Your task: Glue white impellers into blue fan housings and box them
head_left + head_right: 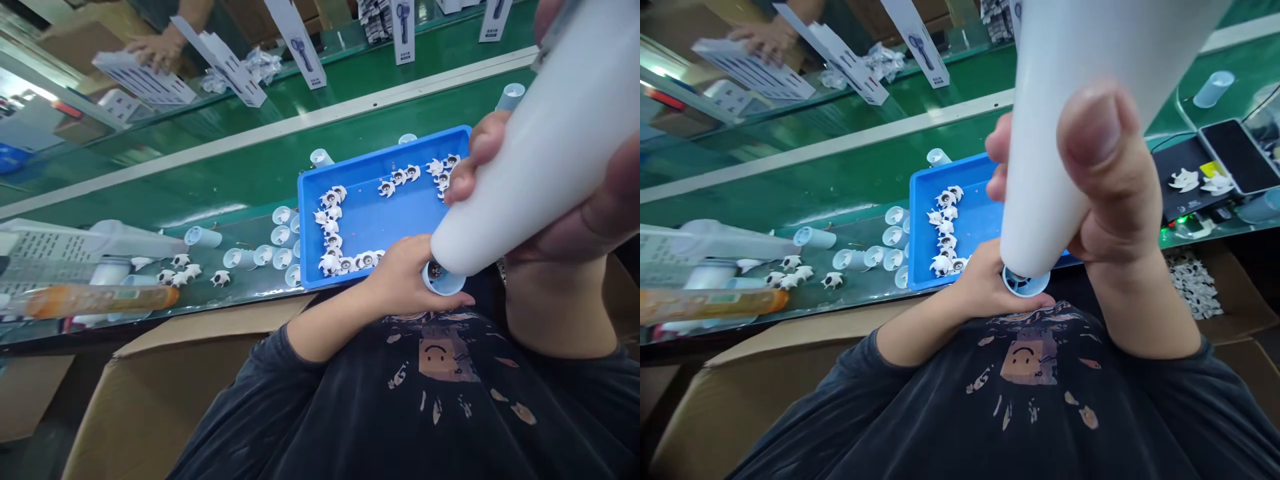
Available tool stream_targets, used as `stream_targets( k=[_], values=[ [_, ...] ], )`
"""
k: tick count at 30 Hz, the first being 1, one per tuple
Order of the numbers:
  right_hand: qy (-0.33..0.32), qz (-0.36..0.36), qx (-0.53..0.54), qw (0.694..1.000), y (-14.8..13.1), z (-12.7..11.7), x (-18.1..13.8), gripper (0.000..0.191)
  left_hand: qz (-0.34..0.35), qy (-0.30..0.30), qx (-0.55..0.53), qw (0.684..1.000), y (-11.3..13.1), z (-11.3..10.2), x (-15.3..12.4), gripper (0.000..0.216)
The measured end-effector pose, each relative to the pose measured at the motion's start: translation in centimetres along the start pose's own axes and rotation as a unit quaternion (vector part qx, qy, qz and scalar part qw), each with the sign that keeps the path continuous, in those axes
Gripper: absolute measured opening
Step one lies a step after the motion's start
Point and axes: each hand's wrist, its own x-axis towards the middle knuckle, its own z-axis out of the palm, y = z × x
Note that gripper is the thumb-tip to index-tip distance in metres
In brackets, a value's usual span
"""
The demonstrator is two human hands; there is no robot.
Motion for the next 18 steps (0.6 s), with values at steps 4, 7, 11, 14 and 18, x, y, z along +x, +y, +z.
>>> stream_targets(
  k=[4, 7, 11, 14, 18],
  values=[
    [0.057, 0.047, -0.071, 0.995, -0.5, 0.5, -0.3, 0.102, -0.015, 0.002, 0.005, 1.000, 0.2, 0.1, 0.0, 0.042],
    [0.084, 0.054, -0.142, 0.985, -1.0, 0.9, -0.3, 0.117, -0.018, -0.004, -0.003, 1.000, 0.5, 0.0, 0.0, 0.042],
    [0.085, 0.070, -0.120, 0.987, -0.9, 1.1, -0.6, 0.118, -0.050, -0.044, -0.036, 0.997, 0.9, -0.5, 0.2, 0.045],
    [0.101, 0.038, -0.083, 0.991, 0.0, 0.0, -1.0, 0.109, -0.088, -0.110, -0.064, 0.988, 0.2, -1.7, -0.3, 0.067],
    [0.071, -0.002, -0.094, 0.993, 2.1, -4.0, -2.4, 0.095, -0.175, -0.102, 0.023, 0.979, -3.5, -4.5, -3.4, 0.073]
  ],
)
